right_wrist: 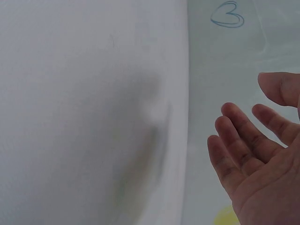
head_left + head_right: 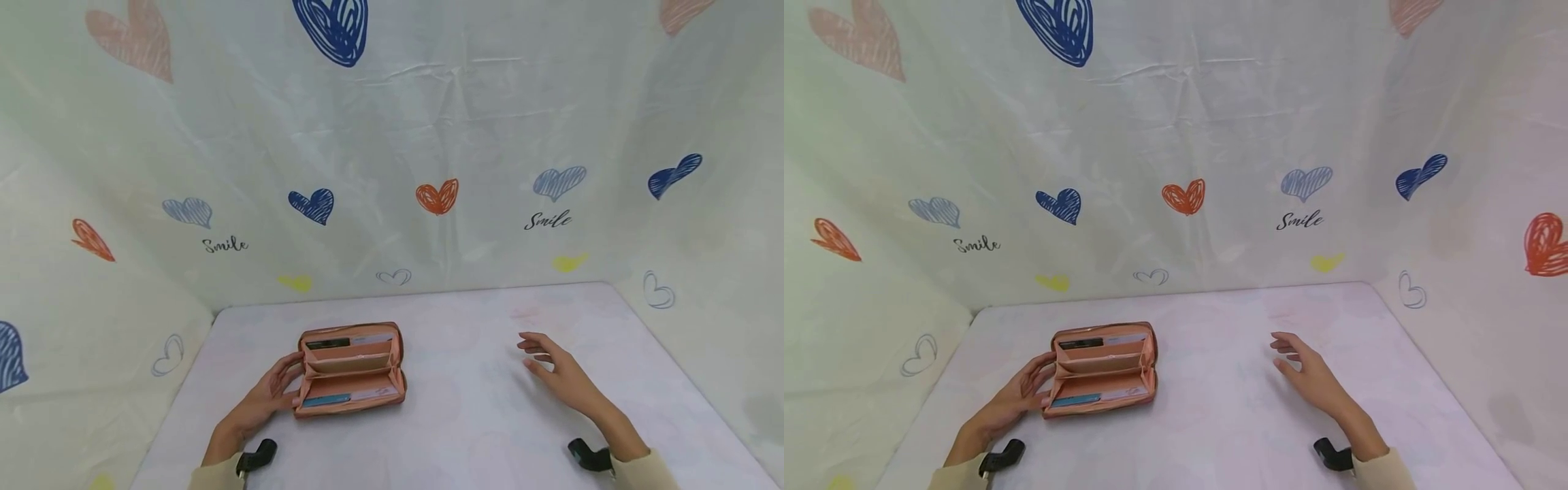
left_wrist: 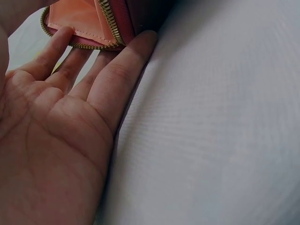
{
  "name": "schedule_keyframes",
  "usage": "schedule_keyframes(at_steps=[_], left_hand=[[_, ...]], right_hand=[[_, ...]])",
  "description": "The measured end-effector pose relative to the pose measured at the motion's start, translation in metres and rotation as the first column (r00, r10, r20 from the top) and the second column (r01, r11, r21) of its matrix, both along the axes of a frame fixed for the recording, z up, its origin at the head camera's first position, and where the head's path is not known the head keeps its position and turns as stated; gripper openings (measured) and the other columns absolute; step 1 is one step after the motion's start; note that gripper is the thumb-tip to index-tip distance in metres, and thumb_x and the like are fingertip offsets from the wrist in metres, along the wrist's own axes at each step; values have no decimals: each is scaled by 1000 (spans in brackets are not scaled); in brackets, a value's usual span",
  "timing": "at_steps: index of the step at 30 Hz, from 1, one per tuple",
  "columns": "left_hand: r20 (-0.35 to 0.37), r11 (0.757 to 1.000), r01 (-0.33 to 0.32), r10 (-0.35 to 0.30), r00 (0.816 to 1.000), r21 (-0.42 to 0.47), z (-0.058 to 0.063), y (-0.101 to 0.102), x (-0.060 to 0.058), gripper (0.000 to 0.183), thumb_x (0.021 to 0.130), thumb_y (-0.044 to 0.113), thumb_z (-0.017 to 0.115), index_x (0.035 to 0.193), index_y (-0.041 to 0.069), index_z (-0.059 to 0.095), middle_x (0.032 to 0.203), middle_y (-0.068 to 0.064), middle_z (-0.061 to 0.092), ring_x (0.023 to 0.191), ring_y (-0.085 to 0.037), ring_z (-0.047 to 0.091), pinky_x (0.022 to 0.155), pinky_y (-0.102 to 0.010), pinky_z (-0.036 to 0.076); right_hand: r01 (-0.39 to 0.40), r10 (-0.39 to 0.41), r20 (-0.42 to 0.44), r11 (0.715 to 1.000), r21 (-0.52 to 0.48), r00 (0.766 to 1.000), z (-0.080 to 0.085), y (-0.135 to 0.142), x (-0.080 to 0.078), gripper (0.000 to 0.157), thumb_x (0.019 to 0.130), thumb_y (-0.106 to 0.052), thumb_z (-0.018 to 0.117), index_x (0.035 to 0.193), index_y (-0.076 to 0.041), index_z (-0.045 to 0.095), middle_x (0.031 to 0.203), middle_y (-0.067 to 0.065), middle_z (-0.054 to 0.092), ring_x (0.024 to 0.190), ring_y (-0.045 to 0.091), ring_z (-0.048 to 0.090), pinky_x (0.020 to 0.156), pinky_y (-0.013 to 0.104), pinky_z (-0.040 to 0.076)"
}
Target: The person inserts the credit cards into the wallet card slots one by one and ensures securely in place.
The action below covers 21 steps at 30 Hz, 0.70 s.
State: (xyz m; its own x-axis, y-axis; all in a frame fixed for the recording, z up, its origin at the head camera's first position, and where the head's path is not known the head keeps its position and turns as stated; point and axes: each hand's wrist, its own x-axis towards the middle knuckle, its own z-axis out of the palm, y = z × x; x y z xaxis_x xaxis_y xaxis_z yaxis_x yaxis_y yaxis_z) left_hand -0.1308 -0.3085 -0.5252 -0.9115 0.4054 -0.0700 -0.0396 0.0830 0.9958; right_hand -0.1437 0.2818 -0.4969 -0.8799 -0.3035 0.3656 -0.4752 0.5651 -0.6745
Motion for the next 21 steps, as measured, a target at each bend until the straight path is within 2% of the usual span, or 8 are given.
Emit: schedule_keyframes(at_steps=[7, 17, 21], left_hand=[[-9, 1000, -10, 10, 1000, 5, 1, 1, 2, 80, 97, -2, 71, 163, 2, 25, 153, 25, 38, 135, 13, 46, 105, -17, 44], [-49, 1000, 17, -17, 999, -1, 7, 2, -2, 85, 93, -7, 72, 162, -2, 23, 156, 15, 34, 136, 13, 44, 100, -22, 50], [-59, 1000, 19, -19, 998, -10, 10, -2, -6, 84, 93, -8, 71, 162, -2, 22, 155, 19, 36, 136, 14, 44, 99, -21, 51]], right_hand=[[25, -25, -4, 1000, 5, 1000, -1, 9, 2, 48, 97, 4, 70, 143, 3, 56, 123, 14, 70, 111, 11, 65, 94, 23, 54], [34, -34, 1, 999, 4, 999, -1, 16, 2, 48, 97, 5, 70, 143, 4, 55, 123, 16, 70, 111, 6, 64, 92, 21, 54], [44, -44, 1, 999, 3, 999, -1, 19, 2, 47, 97, 5, 70, 142, 5, 55, 123, 17, 70, 110, 6, 64, 91, 20, 54]])
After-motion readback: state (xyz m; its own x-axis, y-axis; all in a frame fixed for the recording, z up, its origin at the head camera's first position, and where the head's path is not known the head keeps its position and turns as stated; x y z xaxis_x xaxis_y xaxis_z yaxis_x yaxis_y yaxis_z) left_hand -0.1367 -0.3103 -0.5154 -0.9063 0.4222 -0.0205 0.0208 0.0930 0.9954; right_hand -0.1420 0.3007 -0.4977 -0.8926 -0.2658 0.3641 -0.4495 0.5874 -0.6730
